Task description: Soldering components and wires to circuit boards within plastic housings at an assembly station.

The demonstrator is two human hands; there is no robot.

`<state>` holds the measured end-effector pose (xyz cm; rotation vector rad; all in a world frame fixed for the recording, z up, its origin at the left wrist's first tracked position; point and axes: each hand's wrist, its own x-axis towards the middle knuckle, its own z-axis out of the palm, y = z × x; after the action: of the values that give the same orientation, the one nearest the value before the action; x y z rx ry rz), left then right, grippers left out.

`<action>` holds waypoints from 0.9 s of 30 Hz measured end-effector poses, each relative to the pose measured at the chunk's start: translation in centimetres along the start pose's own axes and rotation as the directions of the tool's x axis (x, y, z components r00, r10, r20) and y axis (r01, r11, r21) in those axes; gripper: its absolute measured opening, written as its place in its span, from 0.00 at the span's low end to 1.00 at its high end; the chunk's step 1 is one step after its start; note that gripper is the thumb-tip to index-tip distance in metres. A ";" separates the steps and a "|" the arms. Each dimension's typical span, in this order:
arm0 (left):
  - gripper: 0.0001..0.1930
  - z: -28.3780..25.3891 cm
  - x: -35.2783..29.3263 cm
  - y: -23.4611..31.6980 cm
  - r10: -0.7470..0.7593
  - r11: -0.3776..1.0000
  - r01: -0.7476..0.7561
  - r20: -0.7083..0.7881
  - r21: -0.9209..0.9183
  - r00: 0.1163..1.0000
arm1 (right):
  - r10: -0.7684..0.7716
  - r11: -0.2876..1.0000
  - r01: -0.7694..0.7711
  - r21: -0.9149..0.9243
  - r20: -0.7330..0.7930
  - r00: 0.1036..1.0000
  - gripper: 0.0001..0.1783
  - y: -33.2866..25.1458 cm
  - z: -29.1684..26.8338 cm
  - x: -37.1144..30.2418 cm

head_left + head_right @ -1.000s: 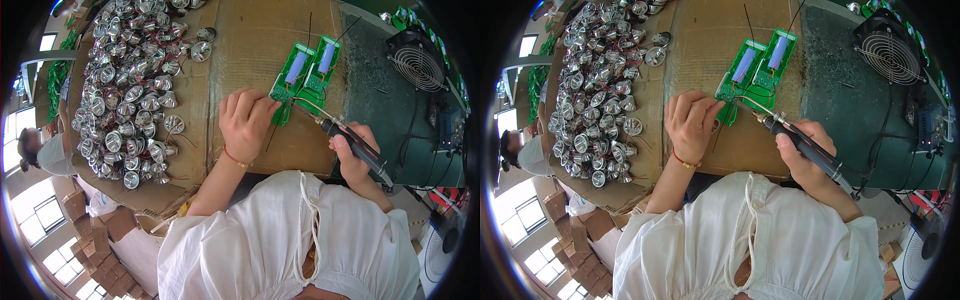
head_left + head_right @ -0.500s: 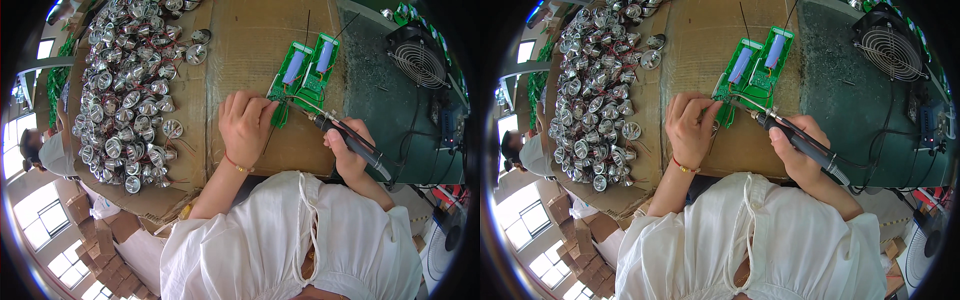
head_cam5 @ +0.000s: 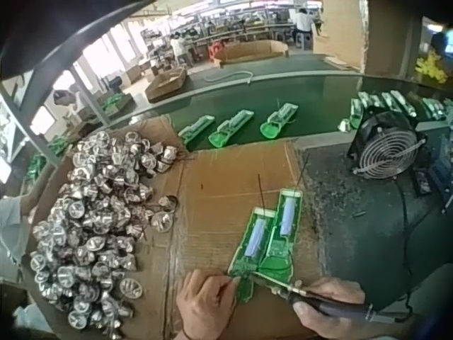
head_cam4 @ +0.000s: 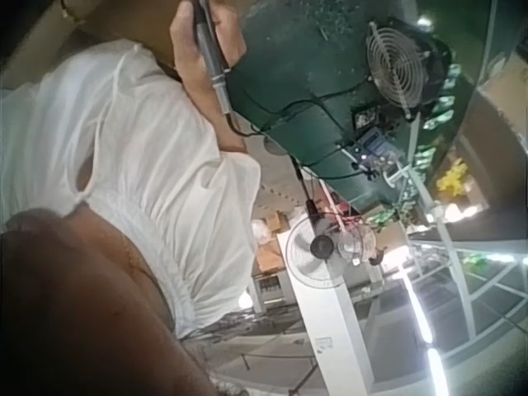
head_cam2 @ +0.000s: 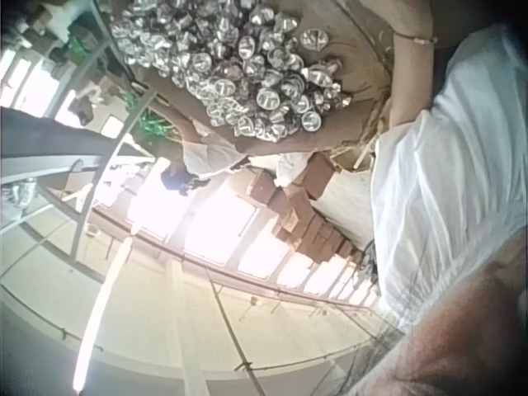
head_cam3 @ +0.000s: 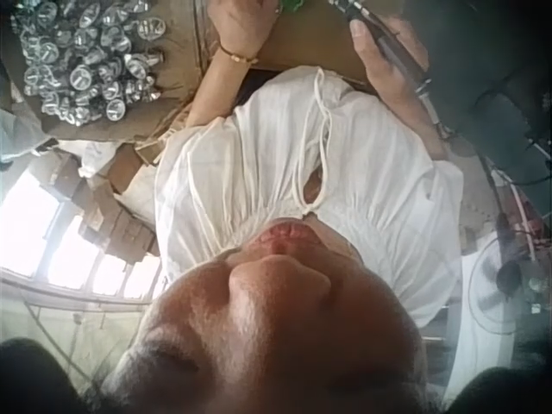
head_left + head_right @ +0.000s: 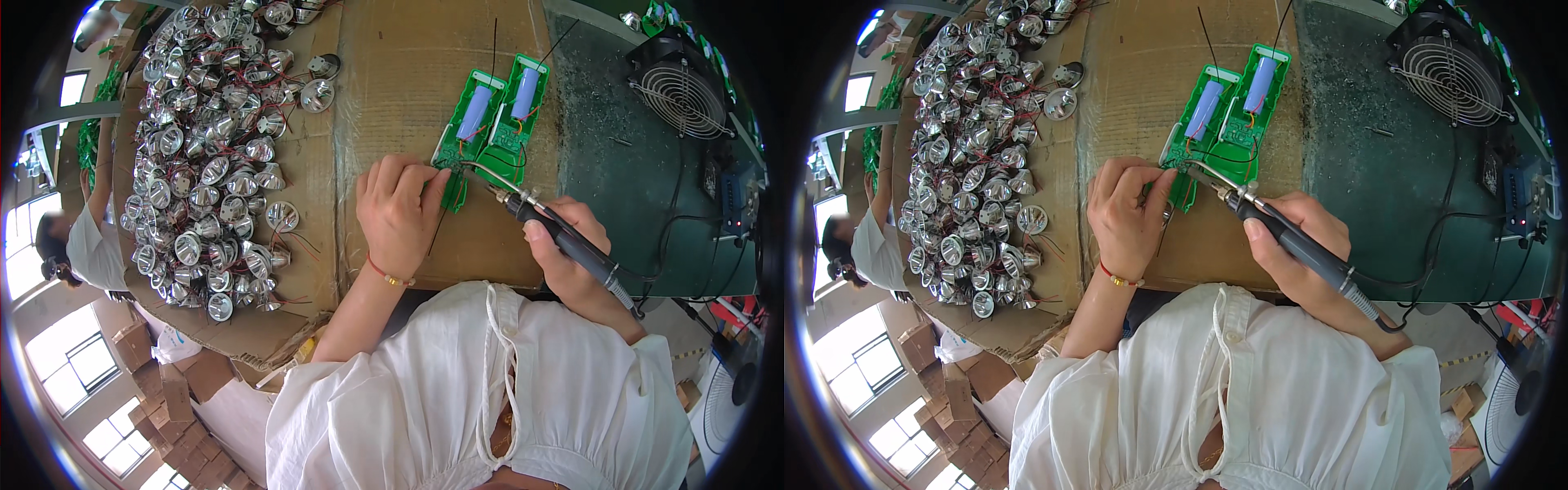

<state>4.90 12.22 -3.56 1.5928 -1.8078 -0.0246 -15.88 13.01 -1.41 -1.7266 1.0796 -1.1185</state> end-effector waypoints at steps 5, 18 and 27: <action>0.07 -0.2 0.0 0.1 -0.004 1.000 0.004 0.009 0.001 1.000 | -0.022 0.995 0.029 0.098 -0.078 0.997 0.10 0.9 -0.8 -1.1; 0.06 -0.5 0.4 0.5 -0.020 1.000 0.020 0.029 -0.005 0.999 | 0.051 0.989 -0.044 0.145 -0.043 0.998 0.11 1.6 -2.7 -2.8; 0.12 -1.0 1.0 1.4 -0.124 0.989 0.115 -0.088 -0.098 0.988 | -0.010 0.994 0.020 0.104 -0.094 0.996 0.12 2.0 -4.9 -3.7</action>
<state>4.29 12.16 -1.71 1.6074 -1.6152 -0.0869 -21.84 15.02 -2.85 -1.6169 1.0462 -1.2540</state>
